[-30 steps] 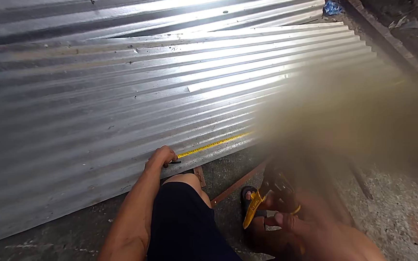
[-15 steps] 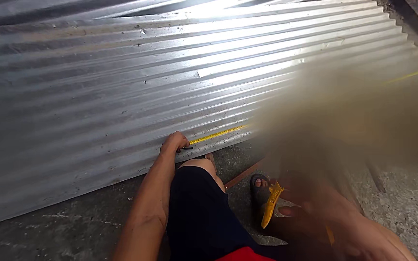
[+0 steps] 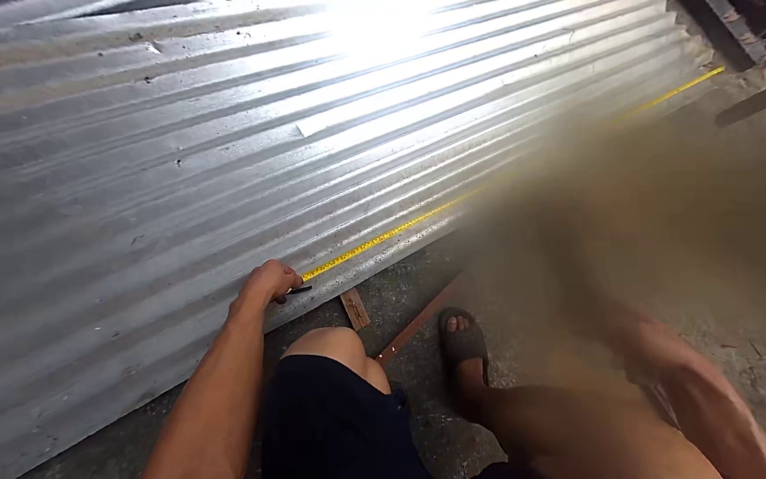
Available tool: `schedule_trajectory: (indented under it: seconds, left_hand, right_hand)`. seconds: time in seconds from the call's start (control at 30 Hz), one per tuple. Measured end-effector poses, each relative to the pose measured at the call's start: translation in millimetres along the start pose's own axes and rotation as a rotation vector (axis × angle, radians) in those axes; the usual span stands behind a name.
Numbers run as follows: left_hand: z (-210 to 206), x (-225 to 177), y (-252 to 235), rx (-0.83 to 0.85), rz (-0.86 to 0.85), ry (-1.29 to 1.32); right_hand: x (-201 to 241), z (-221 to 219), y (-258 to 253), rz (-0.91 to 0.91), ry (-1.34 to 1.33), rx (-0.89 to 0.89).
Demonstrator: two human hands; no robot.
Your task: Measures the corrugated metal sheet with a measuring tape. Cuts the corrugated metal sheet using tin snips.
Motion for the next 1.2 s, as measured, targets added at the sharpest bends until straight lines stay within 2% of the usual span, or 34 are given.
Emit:
schedule_trajectory:
  seconds: [0.1,0.17,0.27,0.43,0.53,0.63,0.77,0.9,1.03,1.2]
  left_hand:
    - [4.1,-4.5,6.1,0.004,0.002,-0.029]
    - [7.1,-17.7,9.0,0.008,-0.001,-0.044]
    - [7.0,-13.7,11.1,-0.007,0.026,-0.013]
    - [8.8,-17.3,14.7,-0.003,0.069,0.020]
    - [8.4,-18.2,14.6,-0.002,0.040,0.003]
    - [6.7,-16.8,11.7,-0.021,0.027,0.004]
    - [3.2,-11.5,11.5,-0.028,0.031,0.001]
    - [1.6,-11.5,8.2,-0.038,0.026,-0.017]
    - [3.0,-14.4,11.7,-0.041,0.029,-0.021]
    - [1.0,-13.2,11.7,-0.043,0.034,-0.031]
  right_hand:
    - [-91.5,-12.9,-34.7,-0.203,-0.142,-0.103]
    - [-142.7,-25.7,-57.3,-0.261,-0.276,-0.141]
    - [-181.9,-61.7,-87.0,-0.248,-0.436,-0.062]
    - [-152.2,-121.2,-99.7,-0.053,-0.606,0.157]
    - [-129.1,-157.2,-100.7,0.021,-0.737,0.318]
    - [-111.5,-187.6,-104.5,0.018,-0.842,0.537]
    - [-109.4,-214.1,-108.1,-0.053,-0.878,0.809]
    - [-122.7,-224.0,-114.7,-0.139,-0.859,0.882]
    - [-132.6,-232.9,-118.6,-0.139,-0.951,0.912]
    - [-140.0,-242.5,-128.5,-0.023,-1.000,0.866]
Point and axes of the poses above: each hand's wrist, its own y-axis away from the middle knuckle, its own z-axis out of the back of the hand, x = y × z, the point moved 8 cm from there along -y, towards the middle knuckle, and after that the axes turned 7 degrees about y, right-handed, at the moved point
